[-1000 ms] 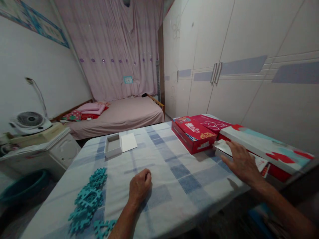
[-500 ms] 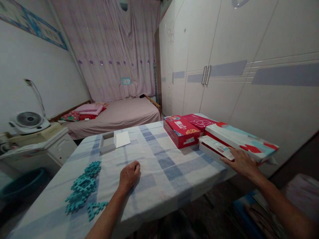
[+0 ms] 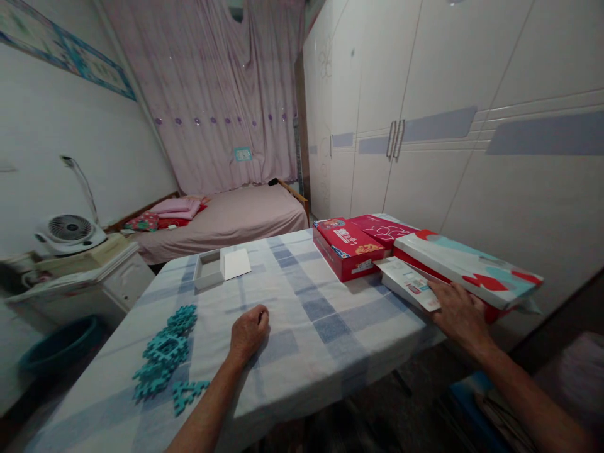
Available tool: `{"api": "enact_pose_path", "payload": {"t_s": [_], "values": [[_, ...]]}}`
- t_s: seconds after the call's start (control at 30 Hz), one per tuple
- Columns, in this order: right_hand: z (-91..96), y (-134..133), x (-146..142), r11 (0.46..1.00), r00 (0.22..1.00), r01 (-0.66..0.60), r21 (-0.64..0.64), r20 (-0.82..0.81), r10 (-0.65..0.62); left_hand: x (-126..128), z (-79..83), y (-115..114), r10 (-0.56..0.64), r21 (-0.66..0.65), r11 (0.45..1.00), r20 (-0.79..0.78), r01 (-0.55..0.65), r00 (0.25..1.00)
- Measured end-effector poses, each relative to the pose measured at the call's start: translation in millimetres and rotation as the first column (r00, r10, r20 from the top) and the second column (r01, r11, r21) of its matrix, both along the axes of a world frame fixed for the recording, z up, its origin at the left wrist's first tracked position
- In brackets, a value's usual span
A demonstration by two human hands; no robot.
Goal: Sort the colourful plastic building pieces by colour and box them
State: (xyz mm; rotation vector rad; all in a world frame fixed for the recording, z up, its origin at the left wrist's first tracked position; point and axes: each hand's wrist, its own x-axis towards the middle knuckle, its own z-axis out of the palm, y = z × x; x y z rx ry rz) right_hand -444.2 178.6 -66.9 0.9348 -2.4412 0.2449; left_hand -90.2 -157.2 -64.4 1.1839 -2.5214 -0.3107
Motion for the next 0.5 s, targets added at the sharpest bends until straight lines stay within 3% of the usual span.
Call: {"api": "enact_pose_path", "payload": {"t_s": [0.17,0.33,0.5], "values": [[4.4,0.6,16.4,0.999,0.995,0.022,-0.041,-0.094,-0.025,-0.7,2.1,0.9,0.01,0.013,1.0,0.016,-0.01,1.0],[1.6,7.4,17.3,0.995,0.992,-0.062,-0.074,-0.118,0.053,-1.4,2.6,1.6,0.028,0.023,0.999,0.021,-0.028,0.999],[-2.9,15.3,15.9,0.958,0.988,-0.125,-0.257,-0.121,0.096,-1.3,2.7,1.3,0.02,-0.003,1.0,0.027,-0.02,0.999]]}}
